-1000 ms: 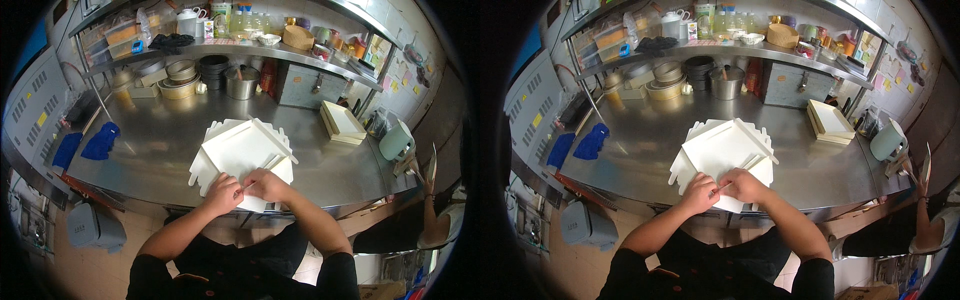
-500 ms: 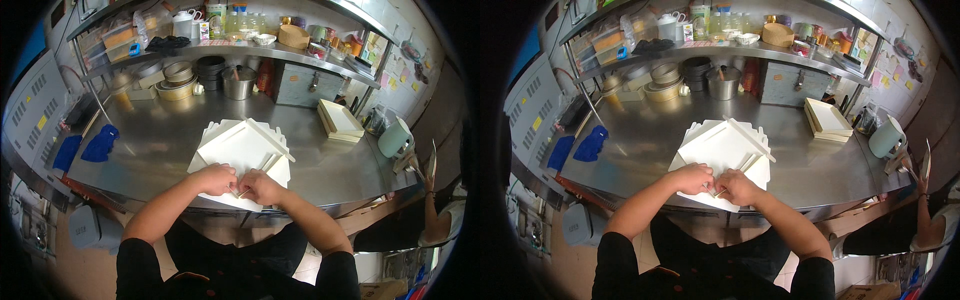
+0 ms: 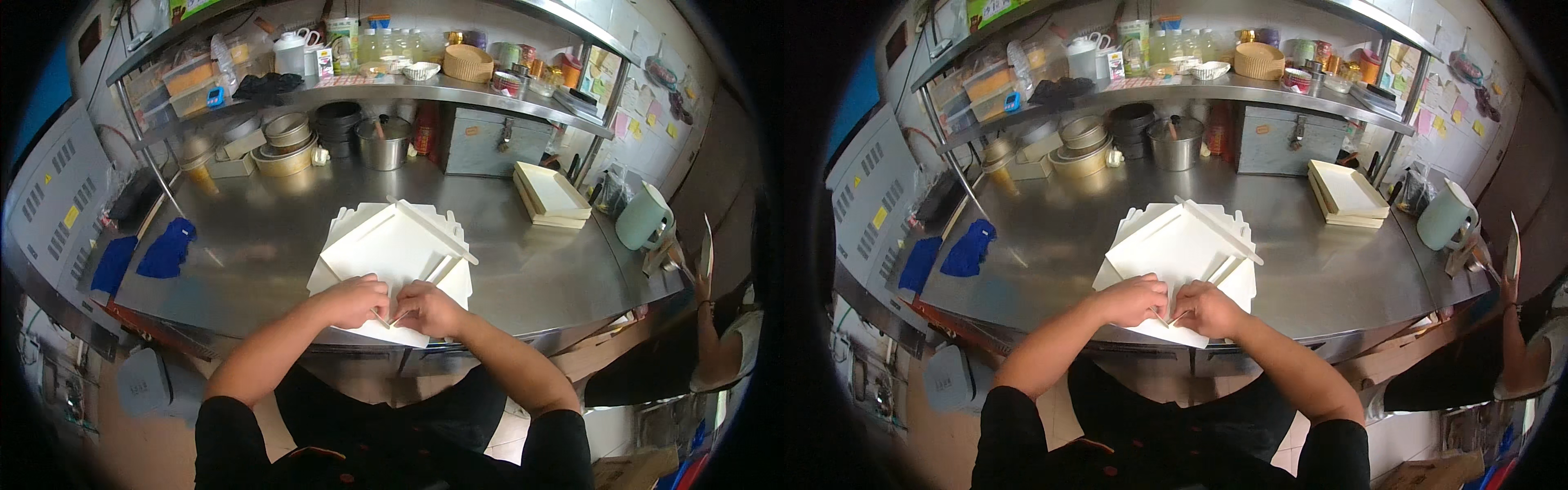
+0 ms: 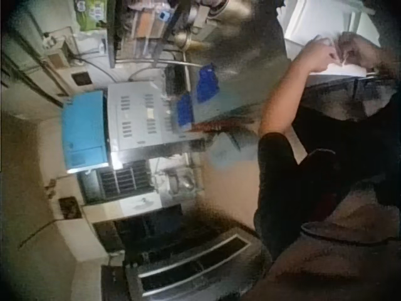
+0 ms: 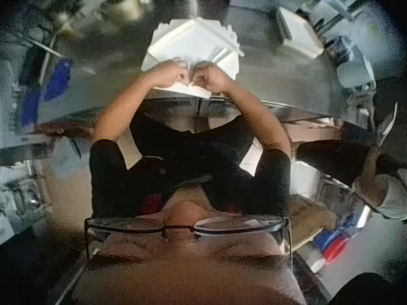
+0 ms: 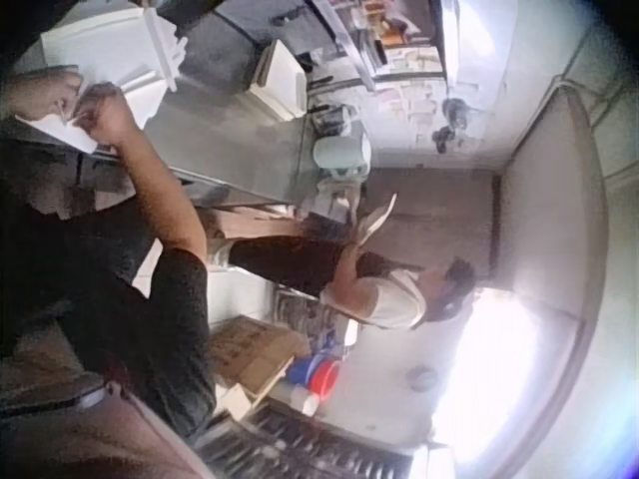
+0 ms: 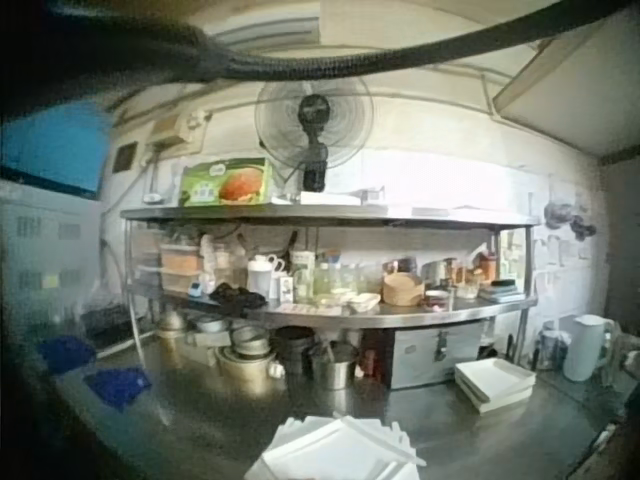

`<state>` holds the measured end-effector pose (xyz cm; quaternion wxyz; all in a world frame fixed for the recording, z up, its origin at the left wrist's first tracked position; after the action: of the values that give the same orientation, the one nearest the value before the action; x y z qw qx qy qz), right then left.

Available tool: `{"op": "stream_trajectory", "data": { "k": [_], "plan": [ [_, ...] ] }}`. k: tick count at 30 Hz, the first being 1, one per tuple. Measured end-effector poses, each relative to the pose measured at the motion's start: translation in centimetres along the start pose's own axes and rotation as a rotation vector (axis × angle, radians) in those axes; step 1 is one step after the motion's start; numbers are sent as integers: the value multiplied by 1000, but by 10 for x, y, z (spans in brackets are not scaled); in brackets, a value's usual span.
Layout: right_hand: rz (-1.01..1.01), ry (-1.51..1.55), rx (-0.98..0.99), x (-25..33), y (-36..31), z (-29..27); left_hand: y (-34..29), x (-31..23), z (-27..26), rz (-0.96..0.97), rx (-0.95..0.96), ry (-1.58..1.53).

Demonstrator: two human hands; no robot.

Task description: The person assembles white cardboard boxes by folding the flaps and inserting tabs into slots. They handle each box one at a time on a stainless steel countertop, stacking completed boxes to the side.

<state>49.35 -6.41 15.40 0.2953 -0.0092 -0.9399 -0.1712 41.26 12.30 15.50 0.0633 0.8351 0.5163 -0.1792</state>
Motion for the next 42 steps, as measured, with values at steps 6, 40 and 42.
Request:
{"op": "stream_trajectory", "data": {
  "k": [6, 40, 42],
  "plan": [
    [-6, -115, -42, 0, -1, 4, -18, -23, 1, 102, -288, -63],
    [110, -287, -55, 33, -81, -40, -84, -30, 7, -184, -476, 132],
    [126, -311, -115, 24, -89, -38, -77, -21, 6, -116, -526, 168]
  ]
}}
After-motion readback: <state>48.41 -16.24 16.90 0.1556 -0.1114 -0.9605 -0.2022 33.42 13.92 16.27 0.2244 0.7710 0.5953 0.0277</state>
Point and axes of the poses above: each hand's wrist, its own y-axis towards the middle knuckle, its own z-axis out of the palm, x = y × z, the point moved 4 cm from there along y, towards the middle knuckle
